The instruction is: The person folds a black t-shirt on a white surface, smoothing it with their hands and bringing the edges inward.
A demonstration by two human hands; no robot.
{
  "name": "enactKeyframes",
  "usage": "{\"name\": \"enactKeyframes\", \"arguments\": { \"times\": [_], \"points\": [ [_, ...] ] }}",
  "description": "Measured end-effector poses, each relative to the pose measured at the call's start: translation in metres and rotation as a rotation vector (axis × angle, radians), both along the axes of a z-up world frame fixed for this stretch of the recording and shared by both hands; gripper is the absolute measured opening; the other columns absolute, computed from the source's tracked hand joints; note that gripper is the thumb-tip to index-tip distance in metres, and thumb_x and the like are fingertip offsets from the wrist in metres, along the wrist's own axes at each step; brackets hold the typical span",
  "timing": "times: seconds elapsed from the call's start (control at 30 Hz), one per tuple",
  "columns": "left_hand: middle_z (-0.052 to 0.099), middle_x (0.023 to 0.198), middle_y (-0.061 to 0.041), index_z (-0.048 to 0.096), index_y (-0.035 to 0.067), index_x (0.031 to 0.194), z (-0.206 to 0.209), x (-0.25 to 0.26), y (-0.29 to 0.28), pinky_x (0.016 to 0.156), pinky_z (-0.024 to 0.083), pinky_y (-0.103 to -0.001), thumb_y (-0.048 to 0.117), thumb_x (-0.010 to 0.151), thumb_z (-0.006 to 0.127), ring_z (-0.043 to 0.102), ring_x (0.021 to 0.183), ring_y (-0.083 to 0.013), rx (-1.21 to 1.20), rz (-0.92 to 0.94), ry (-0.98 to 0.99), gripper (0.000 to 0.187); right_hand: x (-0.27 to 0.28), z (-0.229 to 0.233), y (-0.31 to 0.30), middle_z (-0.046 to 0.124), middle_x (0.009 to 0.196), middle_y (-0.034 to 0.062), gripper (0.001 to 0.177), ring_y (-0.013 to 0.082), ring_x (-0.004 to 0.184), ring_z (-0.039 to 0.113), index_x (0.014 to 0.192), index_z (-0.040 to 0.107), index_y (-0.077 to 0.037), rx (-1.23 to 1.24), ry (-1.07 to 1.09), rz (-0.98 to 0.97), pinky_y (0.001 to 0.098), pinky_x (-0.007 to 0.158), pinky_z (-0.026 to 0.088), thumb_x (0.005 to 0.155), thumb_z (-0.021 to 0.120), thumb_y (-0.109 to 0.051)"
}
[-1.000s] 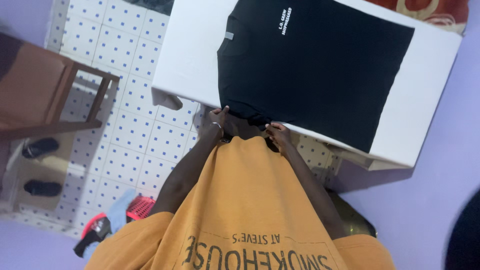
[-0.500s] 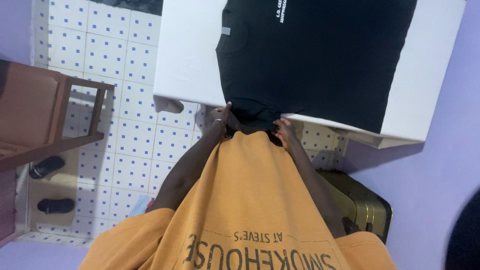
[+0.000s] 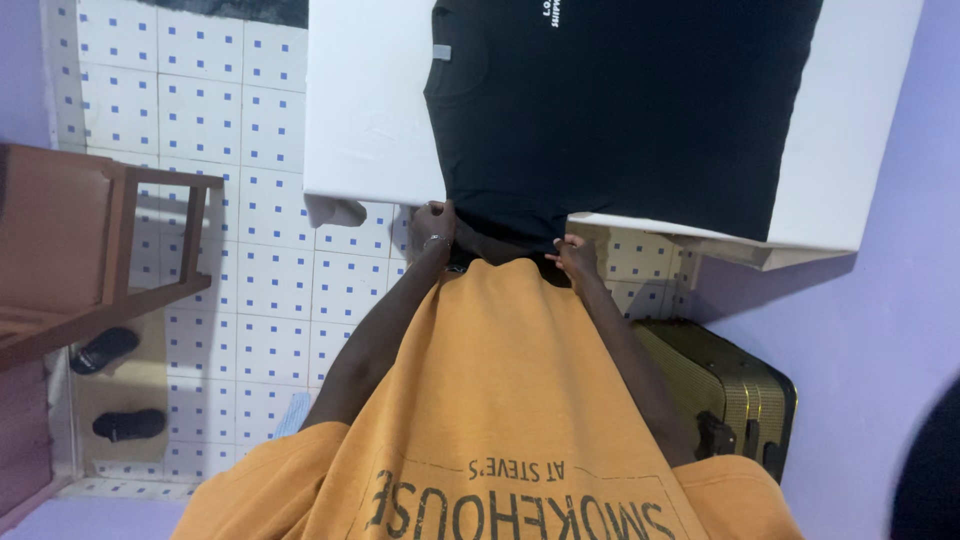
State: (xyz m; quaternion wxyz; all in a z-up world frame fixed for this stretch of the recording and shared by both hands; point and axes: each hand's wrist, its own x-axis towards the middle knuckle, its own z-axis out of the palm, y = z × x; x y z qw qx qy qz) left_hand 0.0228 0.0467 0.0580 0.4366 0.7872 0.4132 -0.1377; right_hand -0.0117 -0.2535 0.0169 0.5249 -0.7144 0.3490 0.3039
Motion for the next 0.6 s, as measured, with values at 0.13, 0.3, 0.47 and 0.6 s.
{"name": "enactKeyframes", "arguments": {
  "times": [0.13,0.3,0.47,0.6],
  "points": [
    [0.078,0.092,-0.013,0.077,0.01,0.087,0.01,0.005,0.0,0.085,0.056,-0.043,0.039,0.085,0.066,0.073,0.09,-0.032,0.102,-0.124,-0.004,0.03,0.0,0.003,0.001,0.067,0.089,0.007,0.028,0.0182,0.088,0.074,0.124,0.067,-0.003,-0.052,0.004,0.016,0.0257,0.066,0.056,0.1,0.063,-0.018],
    [0.075,0.091,-0.014,0.071,0.009,0.086,0.018,0.019,-0.006,0.083,0.055,-0.044,0.036,0.084,0.071,0.073,0.09,-0.0322,0.195,-0.192,-0.082,0.027,-0.005,-0.015,-0.004,0.069,0.092,0.005,0.027,0.0141,0.089,0.075,0.122,0.068,-0.003,-0.032,-0.006,0.065,0.0228,0.06,0.05,0.1,0.063,-0.02],
    [0.068,0.094,-0.011,0.067,0.007,0.094,0.005,0.043,-0.005,0.078,0.055,-0.044,0.04,0.081,0.081,0.07,0.089,-0.0289,0.256,-0.215,-0.049,0.038,-0.004,-0.025,0.0,0.074,0.095,0.007,0.028,0.0157,0.085,0.076,0.117,0.073,-0.001,-0.082,0.004,0.096,0.0273,0.062,0.052,0.096,0.069,-0.019],
    [0.076,0.092,-0.007,0.074,0.014,0.092,-0.009,0.046,0.003,0.082,0.056,-0.043,0.038,0.085,0.077,0.073,0.091,-0.0277,0.232,-0.201,-0.021,0.025,-0.005,-0.011,0.005,0.074,0.098,0.0066,0.033,0.0159,0.086,0.075,0.12,0.07,-0.005,-0.103,0.035,0.058,0.0316,0.068,0.052,0.091,0.075,-0.021]
  ]
}}
